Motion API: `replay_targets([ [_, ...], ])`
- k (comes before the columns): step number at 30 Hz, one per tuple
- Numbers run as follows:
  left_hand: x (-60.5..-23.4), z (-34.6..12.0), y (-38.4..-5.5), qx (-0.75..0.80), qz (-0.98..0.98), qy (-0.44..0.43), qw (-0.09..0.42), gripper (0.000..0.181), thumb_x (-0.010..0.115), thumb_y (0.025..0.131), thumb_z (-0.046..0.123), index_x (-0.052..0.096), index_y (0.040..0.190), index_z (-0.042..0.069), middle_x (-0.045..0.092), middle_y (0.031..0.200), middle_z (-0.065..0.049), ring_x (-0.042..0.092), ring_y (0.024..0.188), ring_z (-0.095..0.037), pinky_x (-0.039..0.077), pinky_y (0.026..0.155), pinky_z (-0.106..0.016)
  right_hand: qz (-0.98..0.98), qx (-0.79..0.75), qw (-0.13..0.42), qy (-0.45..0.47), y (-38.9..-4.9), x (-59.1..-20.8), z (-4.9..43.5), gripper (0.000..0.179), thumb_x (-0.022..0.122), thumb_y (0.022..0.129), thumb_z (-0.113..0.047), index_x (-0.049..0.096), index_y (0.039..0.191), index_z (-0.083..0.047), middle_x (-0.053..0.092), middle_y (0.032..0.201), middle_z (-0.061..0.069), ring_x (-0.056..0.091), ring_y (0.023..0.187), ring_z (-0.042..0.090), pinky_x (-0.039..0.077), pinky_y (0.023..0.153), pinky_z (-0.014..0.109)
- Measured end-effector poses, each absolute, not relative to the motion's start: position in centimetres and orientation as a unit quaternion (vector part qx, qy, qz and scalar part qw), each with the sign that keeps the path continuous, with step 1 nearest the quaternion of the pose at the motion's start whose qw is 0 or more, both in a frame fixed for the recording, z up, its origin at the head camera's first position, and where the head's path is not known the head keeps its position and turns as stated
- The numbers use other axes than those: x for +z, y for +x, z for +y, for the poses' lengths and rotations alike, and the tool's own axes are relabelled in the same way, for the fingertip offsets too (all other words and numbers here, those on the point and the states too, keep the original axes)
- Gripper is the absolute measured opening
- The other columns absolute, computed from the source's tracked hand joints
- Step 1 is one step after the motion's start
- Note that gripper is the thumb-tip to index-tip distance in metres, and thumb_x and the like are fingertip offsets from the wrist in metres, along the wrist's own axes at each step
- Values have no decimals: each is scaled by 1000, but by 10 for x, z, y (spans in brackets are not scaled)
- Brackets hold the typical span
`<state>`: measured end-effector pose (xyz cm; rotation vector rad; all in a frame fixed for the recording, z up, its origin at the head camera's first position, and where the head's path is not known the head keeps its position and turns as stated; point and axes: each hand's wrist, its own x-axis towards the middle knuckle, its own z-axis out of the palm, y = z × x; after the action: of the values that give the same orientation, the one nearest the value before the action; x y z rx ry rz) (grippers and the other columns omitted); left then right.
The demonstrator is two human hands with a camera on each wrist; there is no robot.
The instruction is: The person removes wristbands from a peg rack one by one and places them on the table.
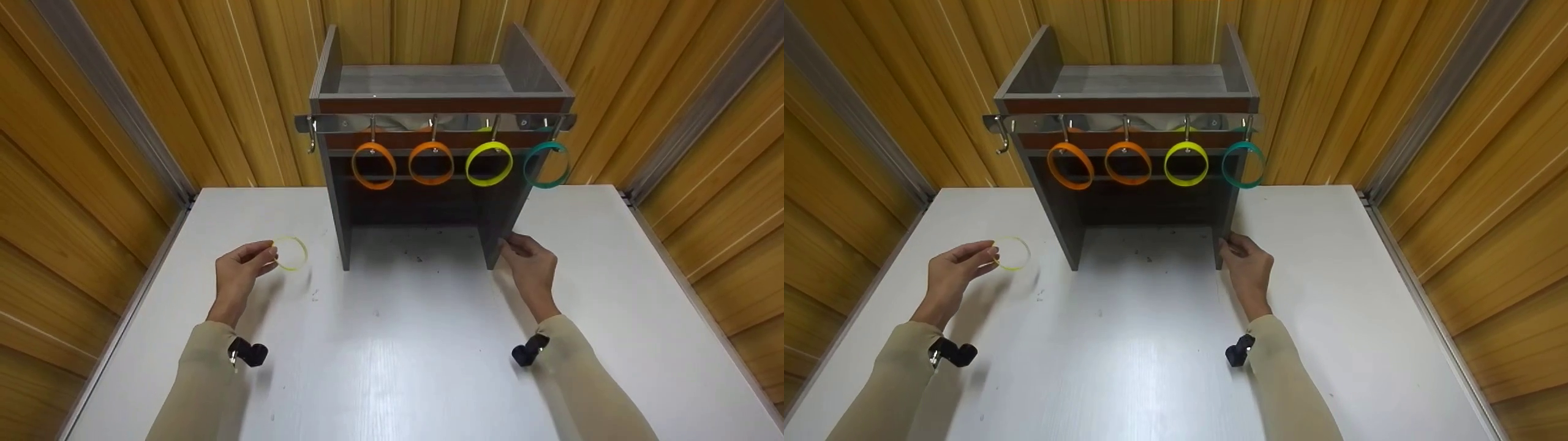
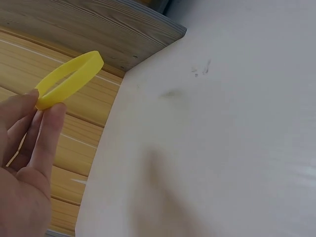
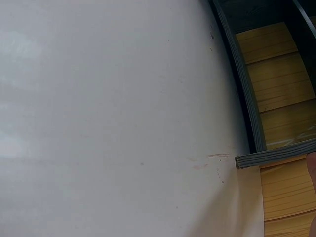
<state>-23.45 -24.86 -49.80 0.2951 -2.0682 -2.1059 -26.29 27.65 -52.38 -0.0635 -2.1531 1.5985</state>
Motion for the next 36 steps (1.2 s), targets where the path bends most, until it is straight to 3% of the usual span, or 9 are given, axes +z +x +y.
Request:
replay_targets([
  [20, -529, -231, -242, -672, -730, 125, 29, 33, 78, 98, 6, 71, 126, -10, 76, 112, -14, 76, 94, -12, 61, 86, -26, -789, 567, 237, -16, -265, -524, 277, 19, 82, 95, -13, 81, 108, 0, 80, 102, 12, 74, 85, 7, 57, 73, 16],
  [27, -538, -223, -244, -663, -738, 123, 18, 29, 79, 96, 4, 74, 121, -9, 76, 109, -15, 76, 89, -13, 62, 84, -28, -789, 565, 242, -13, -264, -523, 276, 17, 81, 94, -10, 80, 108, 1, 80, 101, 13, 75, 83, 6, 57, 71, 16],
  [36, -547, -217, -242, -629, -767, 127, 20, 24, 78, 96, 2, 75, 119, -8, 75, 110, -18, 73, 95, -14, 61, 84, -24, -789, 572, 226, -16, -263, -524, 278, 21, 82, 96, -14, 80, 109, 2, 79, 104, 15, 75, 87, 6, 58, 77, 17],
])
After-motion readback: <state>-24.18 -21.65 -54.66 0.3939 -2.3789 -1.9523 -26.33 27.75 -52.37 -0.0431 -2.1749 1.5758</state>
